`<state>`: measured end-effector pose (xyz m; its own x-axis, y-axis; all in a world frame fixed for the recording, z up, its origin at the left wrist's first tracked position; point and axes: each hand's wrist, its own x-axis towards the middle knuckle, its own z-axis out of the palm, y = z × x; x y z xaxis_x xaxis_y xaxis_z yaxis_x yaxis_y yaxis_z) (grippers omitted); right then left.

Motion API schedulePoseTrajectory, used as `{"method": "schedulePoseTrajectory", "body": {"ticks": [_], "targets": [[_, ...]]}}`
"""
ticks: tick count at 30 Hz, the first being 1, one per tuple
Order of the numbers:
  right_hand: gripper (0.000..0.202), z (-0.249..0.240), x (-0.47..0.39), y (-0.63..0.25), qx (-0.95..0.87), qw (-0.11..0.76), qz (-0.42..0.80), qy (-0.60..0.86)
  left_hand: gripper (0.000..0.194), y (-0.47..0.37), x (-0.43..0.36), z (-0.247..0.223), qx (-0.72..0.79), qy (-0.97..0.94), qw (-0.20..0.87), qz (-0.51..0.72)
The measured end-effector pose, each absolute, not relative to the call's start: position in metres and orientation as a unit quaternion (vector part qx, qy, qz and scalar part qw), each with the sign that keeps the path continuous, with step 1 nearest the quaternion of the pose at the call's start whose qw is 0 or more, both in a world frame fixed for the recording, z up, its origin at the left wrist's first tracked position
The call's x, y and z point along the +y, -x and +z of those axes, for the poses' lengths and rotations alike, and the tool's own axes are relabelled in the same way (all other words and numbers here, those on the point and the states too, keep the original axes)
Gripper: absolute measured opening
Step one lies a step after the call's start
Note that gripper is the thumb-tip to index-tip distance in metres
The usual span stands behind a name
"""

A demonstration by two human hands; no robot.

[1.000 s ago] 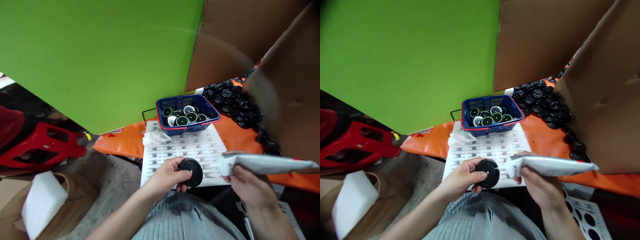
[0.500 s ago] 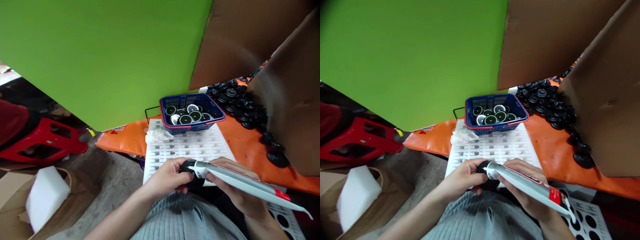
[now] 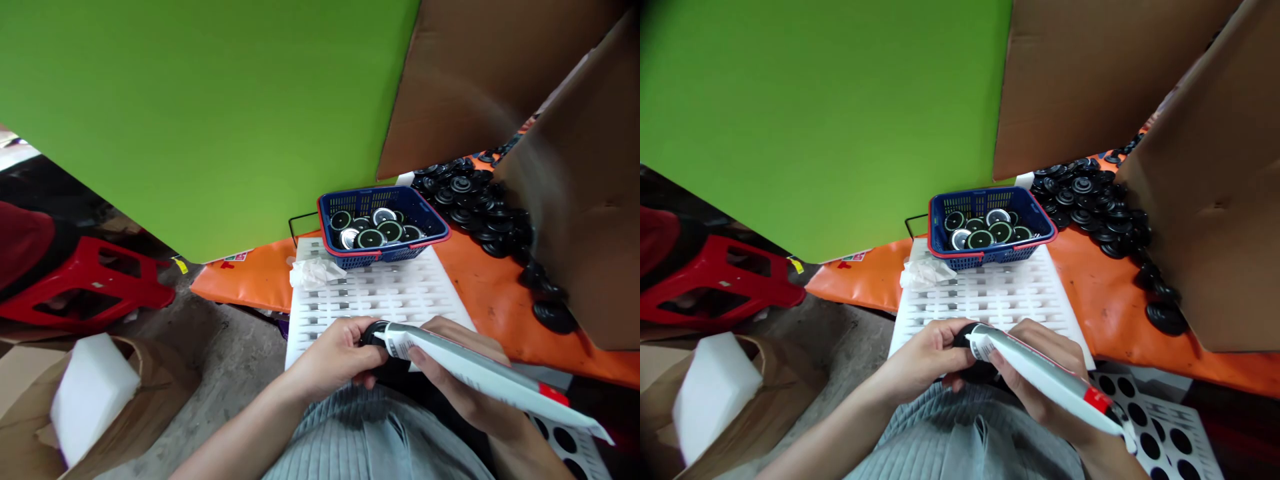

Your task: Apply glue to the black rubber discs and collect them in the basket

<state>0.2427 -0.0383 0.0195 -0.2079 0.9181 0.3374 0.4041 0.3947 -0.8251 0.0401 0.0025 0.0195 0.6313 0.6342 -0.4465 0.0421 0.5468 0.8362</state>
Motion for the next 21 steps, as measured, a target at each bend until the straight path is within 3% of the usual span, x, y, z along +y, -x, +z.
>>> {"method": "schedulePoseTrajectory", "body": {"ticks": [6,21], "targets": [[0.028,0.0206,-0.0364,-0.2398,-0.701,0.429,0.295,0.488,0.016,-0.0409,0.002,0.0182,0.396,-0.424,0.794,0.182],[0.014,0.0127,-0.0463,-0.2385,-0.668,0.475,0.264,0.508,0.028,-0.0447,-0.0007,0.0093,0.39,-0.4,0.797,0.227]]}}
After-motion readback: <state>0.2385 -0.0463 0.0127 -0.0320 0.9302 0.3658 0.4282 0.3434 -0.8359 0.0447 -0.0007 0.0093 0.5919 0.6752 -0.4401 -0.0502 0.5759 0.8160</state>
